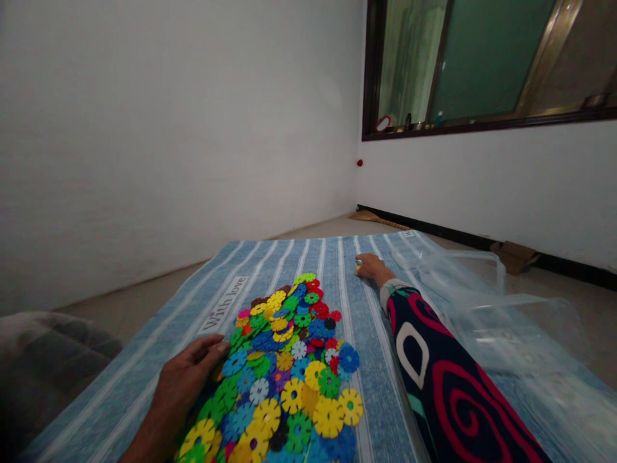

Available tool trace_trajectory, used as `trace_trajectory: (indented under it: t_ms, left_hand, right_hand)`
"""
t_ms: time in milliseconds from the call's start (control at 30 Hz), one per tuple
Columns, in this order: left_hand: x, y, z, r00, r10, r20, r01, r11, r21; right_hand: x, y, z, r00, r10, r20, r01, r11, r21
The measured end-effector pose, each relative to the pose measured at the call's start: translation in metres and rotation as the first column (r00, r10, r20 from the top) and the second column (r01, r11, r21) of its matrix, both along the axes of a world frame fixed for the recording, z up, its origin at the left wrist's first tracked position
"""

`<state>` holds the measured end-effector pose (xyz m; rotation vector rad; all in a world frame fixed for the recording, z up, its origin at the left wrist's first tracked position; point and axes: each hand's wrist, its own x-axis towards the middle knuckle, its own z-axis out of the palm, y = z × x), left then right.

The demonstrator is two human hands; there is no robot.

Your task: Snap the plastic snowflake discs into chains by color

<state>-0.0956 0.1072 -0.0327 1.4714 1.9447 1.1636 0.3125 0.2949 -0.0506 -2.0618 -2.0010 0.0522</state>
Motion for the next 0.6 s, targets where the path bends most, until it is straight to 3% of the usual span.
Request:
trace_trajectory:
  t_ms: [167, 367, 600]
  left_hand:
    - [0.007, -0.003, 0.004, 0.999, -0.021, 0.032, 0.02, 0.999, 0.039]
    - [0.019, -0.005, 0.007, 0.993, -0.116, 0.016, 0.115, 0.993, 0.033]
    - [0.026, -0.005, 0.007, 0.968, -0.217, -0.127, 0.228, 0.97, 0.081]
  right_hand:
    - [-0.039, -0.037, 0.006, 0.994, 0.109, -0.015, -0.109, 0.993, 0.038]
    - [-0.091, -0.117, 0.005, 0.917, 0.377, -0.127, -0.361, 0.923, 0.131]
    - [-0.108, -0.199, 0.003, 0.845, 0.479, -0.238, -0.435, 0.874, 0.216]
